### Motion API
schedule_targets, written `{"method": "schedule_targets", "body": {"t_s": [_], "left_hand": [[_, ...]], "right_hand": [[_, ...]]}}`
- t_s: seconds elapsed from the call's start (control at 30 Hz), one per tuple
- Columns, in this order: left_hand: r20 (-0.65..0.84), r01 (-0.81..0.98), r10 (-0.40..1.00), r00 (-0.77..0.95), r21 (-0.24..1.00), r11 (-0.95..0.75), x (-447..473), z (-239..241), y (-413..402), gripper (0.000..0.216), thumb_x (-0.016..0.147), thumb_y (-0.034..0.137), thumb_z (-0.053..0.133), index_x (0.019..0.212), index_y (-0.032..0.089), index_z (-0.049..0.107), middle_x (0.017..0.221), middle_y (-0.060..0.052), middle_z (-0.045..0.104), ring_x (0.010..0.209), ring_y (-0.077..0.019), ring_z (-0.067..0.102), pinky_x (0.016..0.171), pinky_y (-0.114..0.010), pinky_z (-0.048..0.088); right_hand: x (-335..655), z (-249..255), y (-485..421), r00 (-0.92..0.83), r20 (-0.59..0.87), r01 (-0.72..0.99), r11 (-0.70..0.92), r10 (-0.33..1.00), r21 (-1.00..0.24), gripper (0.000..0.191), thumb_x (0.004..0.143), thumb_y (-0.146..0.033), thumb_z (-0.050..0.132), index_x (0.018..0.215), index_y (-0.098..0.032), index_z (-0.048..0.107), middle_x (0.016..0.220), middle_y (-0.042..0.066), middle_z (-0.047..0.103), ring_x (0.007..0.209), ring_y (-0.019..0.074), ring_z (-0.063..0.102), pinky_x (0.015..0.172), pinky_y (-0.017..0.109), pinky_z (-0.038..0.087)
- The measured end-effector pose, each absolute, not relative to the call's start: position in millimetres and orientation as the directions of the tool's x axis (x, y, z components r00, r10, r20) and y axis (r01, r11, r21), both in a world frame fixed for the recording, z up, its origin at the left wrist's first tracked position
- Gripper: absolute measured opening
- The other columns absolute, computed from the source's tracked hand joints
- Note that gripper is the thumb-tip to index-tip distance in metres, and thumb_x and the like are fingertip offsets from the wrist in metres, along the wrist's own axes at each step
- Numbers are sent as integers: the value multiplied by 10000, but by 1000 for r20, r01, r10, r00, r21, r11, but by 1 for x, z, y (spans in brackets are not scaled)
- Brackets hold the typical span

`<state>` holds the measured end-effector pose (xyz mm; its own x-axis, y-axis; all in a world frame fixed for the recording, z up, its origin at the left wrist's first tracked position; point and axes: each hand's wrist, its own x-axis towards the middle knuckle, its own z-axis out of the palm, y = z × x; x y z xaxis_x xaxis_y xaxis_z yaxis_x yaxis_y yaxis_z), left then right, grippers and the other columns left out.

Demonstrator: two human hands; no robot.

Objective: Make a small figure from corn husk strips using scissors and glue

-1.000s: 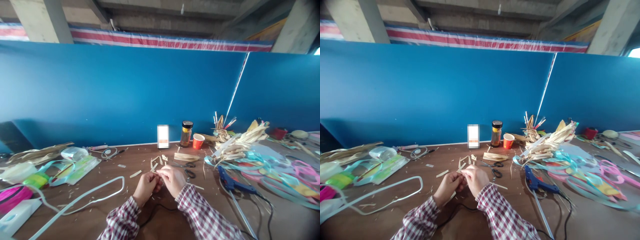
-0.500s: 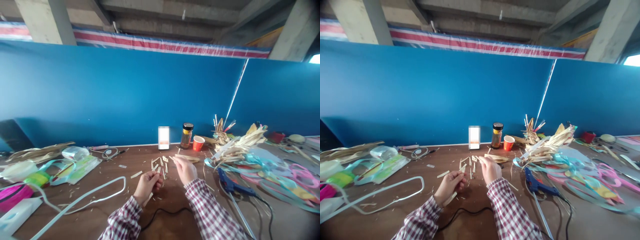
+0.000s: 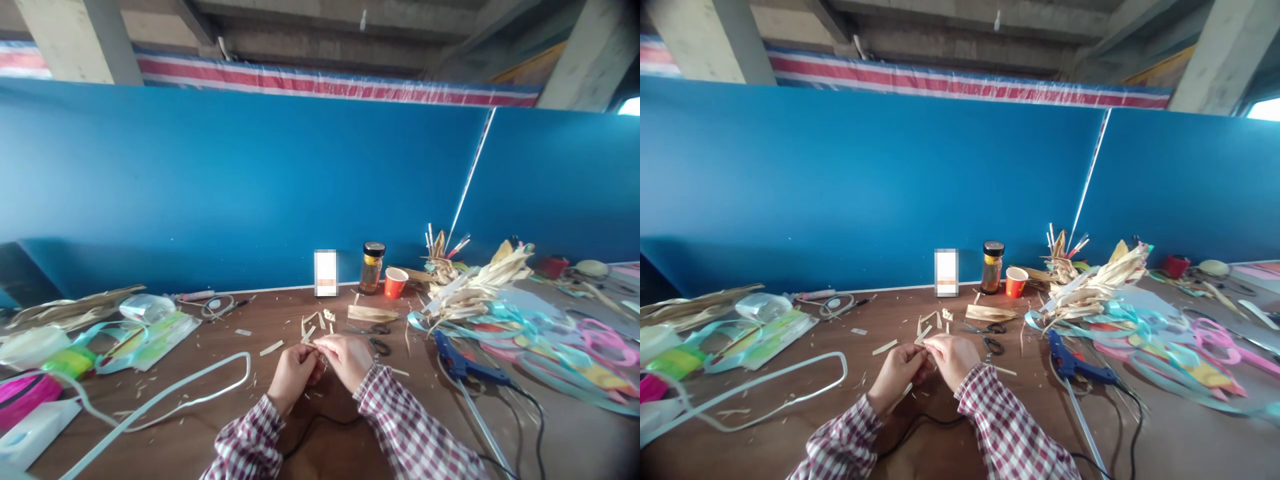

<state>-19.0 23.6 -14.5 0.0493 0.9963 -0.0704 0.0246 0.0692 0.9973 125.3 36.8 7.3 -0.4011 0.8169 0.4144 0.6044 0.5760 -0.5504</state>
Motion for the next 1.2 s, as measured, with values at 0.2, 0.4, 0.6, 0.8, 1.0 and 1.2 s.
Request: {"method": "schedule_targets", "body": {"t_s": [0.2, 0.4, 0.6, 0.8, 1.0, 1.2], "left_hand": [[-45, 19, 986, 159, 999, 43, -22, -19, 25, 268, 738, 408, 564, 679, 150, 604, 551, 7, 585, 431, -89, 500, 412, -189, 375], [-47, 38, 982, 182, 998, 41, -19, -13, 21, 280, 728, 410, 583, 725, 134, 629, 553, 1, 591, 428, -82, 503, 415, -185, 369], [-94, -77, 995, 21, 992, 95, -20, -12, 23, 313, 689, 423, 617, 780, 123, 626, 543, 12, 576, 417, -73, 480, 399, -180, 359], [15, 44, 999, 44, 999, -17, -21, -18, 24, 283, 727, 426, 575, 689, 146, 596, 538, 10, 569, 420, -90, 478, 402, -196, 369], [47, 115, 991, 122, 991, -61, -19, -21, 20, 266, 774, 391, 514, 656, 160, 572, 529, 5, 553, 425, -98, 474, 401, -197, 346], [-23, 78, 987, 160, 997, 10, -19, -14, 20, 274, 771, 411, 524, 683, 155, 562, 570, 4, 565, 450, -88, 482, 414, -187, 350]], "right_hand": [[122, 7, 34, -372, 425, 694, 552, 825, -463, 250, 905, -264, 434, 1029, -287, 649, 1002, -19, 690, 879, 143, 640, 777, 230, 462], [145, 6, 57, -232, 427, 843, 400, 874, -361, 271, 889, -233, 437, 1055, -296, 641, 987, 8, 695, 792, 169, 662, 694, 255, 500], [152, 10, 58, -225, 603, 734, 540, 765, -411, 344, 905, -241, 402, 1224, -206, 526, 1115, 66, 646, 967, 179, 626, 833, 283, 498], [127, 9, 37, -389, 477, 677, 596, 788, -433, 431, 876, -255, 477, 1301, -195, 429, 1178, 73, 611, 964, 184, 631, 818, 282, 509], [126, 8, 36, -403, 368, 712, 540, 838, -449, 247, 919, -301, 411, 1043, -271, 622, 959, -5, 706, 855, 151, 660, 726, 215, 482], [123, 11, 35, -359, 345, 777, 482, 867, -405, 271, 924, -327, 390, 989, -278, 649, 873, -1, 716, 797, 156, 662, 663, 213, 445]]}}
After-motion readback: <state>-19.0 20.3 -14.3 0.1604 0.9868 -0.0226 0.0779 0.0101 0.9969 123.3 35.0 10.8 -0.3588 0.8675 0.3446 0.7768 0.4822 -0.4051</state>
